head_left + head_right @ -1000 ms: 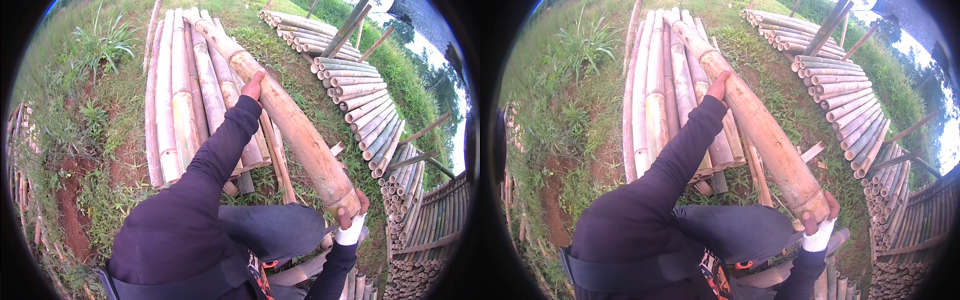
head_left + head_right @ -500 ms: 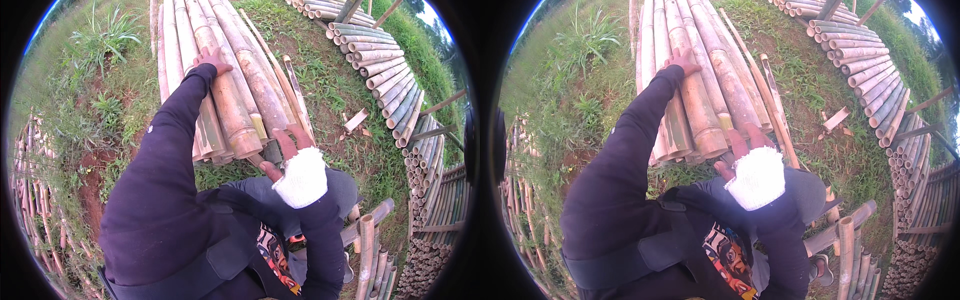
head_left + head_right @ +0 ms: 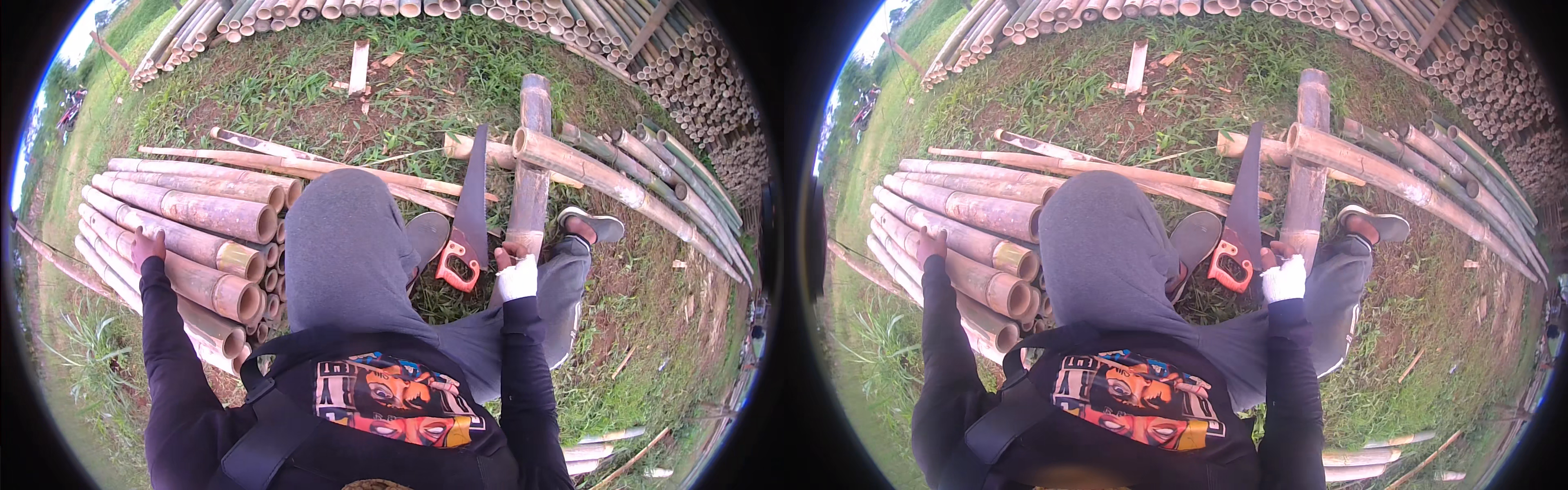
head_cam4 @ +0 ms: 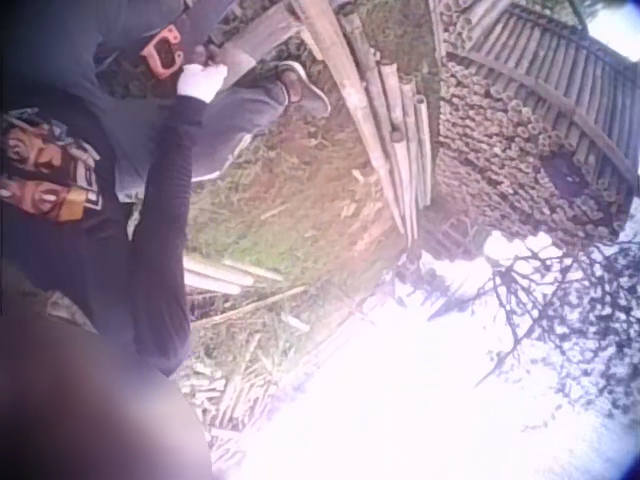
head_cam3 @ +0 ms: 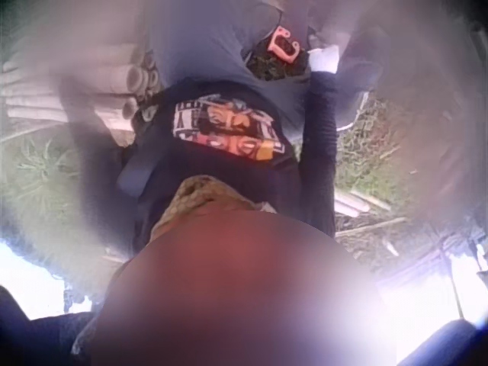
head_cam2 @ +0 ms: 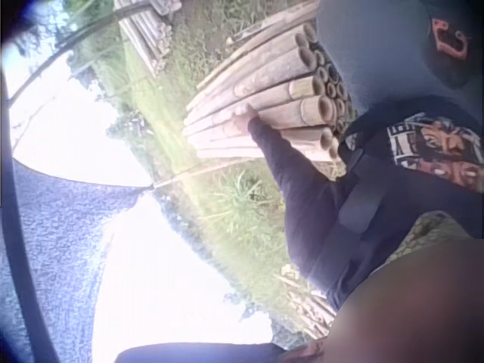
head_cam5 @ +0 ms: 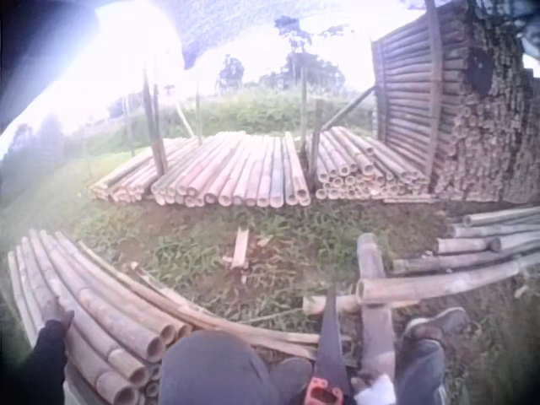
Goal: The person uses a hand saw to cut bamboo poles into shorter sections. They position each pole on a makeshift sawhorse, saw through it, then move the cut piece aside and repeat the process with additional poles.
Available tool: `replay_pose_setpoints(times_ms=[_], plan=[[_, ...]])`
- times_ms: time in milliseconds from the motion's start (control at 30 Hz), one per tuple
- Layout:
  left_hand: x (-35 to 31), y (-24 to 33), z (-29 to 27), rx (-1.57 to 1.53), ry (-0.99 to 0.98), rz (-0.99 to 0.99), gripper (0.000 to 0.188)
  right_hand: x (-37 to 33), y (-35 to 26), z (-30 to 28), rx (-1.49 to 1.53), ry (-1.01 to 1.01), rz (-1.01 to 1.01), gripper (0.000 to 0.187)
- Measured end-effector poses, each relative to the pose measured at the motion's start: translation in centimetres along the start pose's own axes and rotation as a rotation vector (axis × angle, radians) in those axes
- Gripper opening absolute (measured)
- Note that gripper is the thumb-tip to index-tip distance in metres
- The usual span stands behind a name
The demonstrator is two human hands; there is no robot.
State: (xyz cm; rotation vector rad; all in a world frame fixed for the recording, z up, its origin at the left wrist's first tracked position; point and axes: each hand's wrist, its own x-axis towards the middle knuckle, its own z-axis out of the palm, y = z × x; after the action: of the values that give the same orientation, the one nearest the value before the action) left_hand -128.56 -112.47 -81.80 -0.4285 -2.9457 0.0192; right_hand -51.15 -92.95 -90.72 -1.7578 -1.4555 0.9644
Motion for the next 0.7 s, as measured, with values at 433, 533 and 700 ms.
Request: replay_pose_setpoints(times_ms=[433, 533, 700], plan=[[-33.6, 56.9, -11.9, -0.241, -0.198, 2.026, 0.074, -2.9, 1.8, 2.3, -0.492, -0.672, 0.019, 0.042], [-45.3, 65.0, -12.2, -0.296, -0.069, 2.269, 0.093, -2.4, 2.2, 1.5, -0.416, -0.728, 0.084, 0.043], [-59.8, 74.9, -10.9, -0.038, -0.438, 2.052, 0.117, -1.1, 3.2, 1.0, -0.241, -0.830, 0.178, 0.051]])
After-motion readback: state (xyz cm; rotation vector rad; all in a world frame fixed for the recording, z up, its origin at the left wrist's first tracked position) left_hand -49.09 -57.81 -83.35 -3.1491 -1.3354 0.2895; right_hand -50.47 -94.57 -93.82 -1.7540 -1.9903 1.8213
